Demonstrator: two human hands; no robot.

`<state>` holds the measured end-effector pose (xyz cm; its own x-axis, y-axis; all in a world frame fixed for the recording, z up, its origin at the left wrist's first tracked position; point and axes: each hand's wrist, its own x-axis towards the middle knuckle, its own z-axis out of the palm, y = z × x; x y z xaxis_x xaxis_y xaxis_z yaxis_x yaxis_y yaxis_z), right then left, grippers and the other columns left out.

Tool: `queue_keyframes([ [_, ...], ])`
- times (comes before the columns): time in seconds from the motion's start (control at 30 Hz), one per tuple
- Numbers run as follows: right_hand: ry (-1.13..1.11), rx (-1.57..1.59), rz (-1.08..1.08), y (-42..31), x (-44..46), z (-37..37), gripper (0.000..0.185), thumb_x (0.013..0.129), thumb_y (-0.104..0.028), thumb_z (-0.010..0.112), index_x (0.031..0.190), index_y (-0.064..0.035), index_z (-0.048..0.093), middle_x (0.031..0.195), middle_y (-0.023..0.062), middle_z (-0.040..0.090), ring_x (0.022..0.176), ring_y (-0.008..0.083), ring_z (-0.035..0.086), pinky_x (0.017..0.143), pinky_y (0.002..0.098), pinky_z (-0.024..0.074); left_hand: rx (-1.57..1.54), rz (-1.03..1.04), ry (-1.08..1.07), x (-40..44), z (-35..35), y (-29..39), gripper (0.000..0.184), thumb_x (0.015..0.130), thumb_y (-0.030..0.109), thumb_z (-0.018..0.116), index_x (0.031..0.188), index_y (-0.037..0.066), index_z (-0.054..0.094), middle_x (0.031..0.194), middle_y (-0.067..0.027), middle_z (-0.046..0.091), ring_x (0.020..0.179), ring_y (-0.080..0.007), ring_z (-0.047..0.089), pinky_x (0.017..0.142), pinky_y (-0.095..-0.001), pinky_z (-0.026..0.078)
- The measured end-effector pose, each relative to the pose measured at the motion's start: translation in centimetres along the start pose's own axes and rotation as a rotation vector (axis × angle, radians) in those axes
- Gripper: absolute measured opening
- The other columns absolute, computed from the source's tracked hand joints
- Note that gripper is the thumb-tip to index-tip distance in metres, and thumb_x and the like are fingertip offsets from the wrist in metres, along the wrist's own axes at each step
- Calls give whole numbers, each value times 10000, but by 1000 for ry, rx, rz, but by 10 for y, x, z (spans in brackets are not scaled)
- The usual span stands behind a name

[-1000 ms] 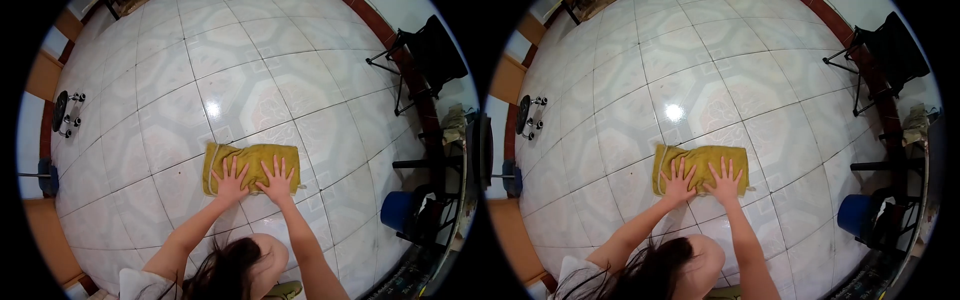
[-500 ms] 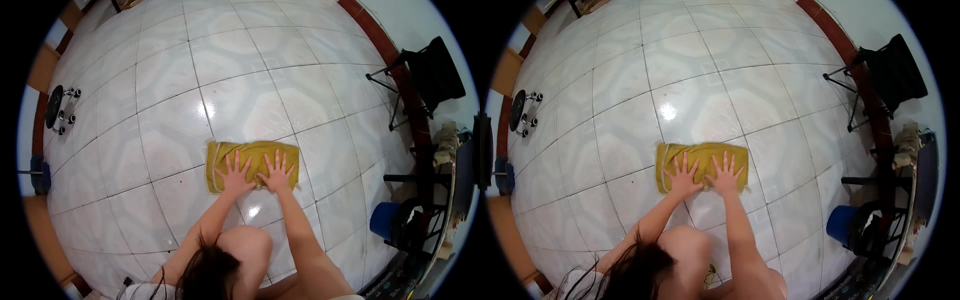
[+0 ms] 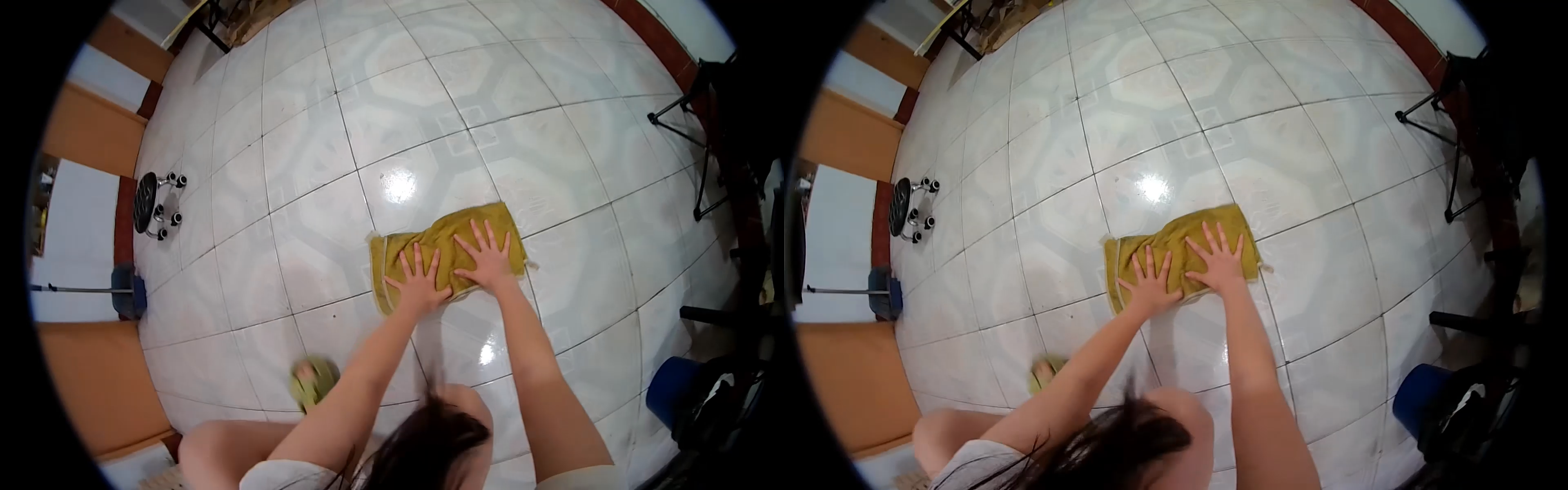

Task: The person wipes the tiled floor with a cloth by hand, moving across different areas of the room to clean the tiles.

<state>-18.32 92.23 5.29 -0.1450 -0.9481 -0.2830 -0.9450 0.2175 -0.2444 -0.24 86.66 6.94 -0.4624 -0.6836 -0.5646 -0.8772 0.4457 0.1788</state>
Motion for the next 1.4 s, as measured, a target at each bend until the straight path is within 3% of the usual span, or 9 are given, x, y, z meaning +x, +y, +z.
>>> queue_keyframes([
  [0.13,9,-14,-63,15,27,-10,818,737,-712,554,1450,-478,227,1592,-24,18,1462,254,-4,1089,666,1,-116,-53,173,14,7,6,953,753,615,567,1515,329,71,1568,-118,-160,1404,-455,-152,880,-845,21],
  [0.37,-15,22,-6,19,79,-31,780,761,-696,543,1446,-479,238,1590,-24,34,1461,261,10,1093,664,10,-70,-26,159,77,-48,-6,957,731,633,581,1508,362,92,1576,-105,-127,1414,-445,-114,894,-840,31],
  [0.47,49,17,51,15,122,-41,775,767,-692,539,1448,-467,244,1590,-17,35,1460,268,18,1091,665,4,-15,75,266,124,-71,-26,976,687,665,600,1500,371,146,1584,-109,-55,1425,-432,-62,880,-853,30],
  [0.67,153,41,267,1,227,-61,755,807,-676,508,1465,-412,249,1591,-3,7,1458,273,-9,1084,671,-10,277,485,216,260,-183,-72,923,681,625,616,1479,404,208,1589,-80,-9,1439,-395,-12,905,-841,50],
  [0.87,150,160,566,4,316,-82,739,858,-656,449,1490,-369,195,1590,21,-42,1453,306,-55,1045,716,-22,386,817,153,390,-266,-62,902,684,602,607,1474,413,217,1591,-55,13,1439,-393,-2,918,-831,64],
  [1.07,216,273,848,19,392,-110,709,897,-626,396,1501,-365,132,1588,43,-70,1449,323,-80,1031,728,-29,423,897,201,483,-313,-23,860,709,567,600,1467,430,219,1590,-33,46,1443,-369,37,934,-823,83],
  [1.23,243,298,863,10,378,-91,657,930,-571,367,1504,-353,132,1588,50,-66,1449,325,-86,1033,724,-35,498,944,224,475,-306,-27,825,738,533,582,1469,424,214,1587,-58,50,1439,-386,33,962,-807,82],
  [1.4,218,315,845,-79,332,-61,651,931,-539,388,1504,-310,183,1589,71,-37,1448,338,-73,1030,728,-31,533,1075,142,420,-286,-90,819,739,514,563,1478,370,240,1585,-99,35,1437,-405,13,970,-802,73],
])
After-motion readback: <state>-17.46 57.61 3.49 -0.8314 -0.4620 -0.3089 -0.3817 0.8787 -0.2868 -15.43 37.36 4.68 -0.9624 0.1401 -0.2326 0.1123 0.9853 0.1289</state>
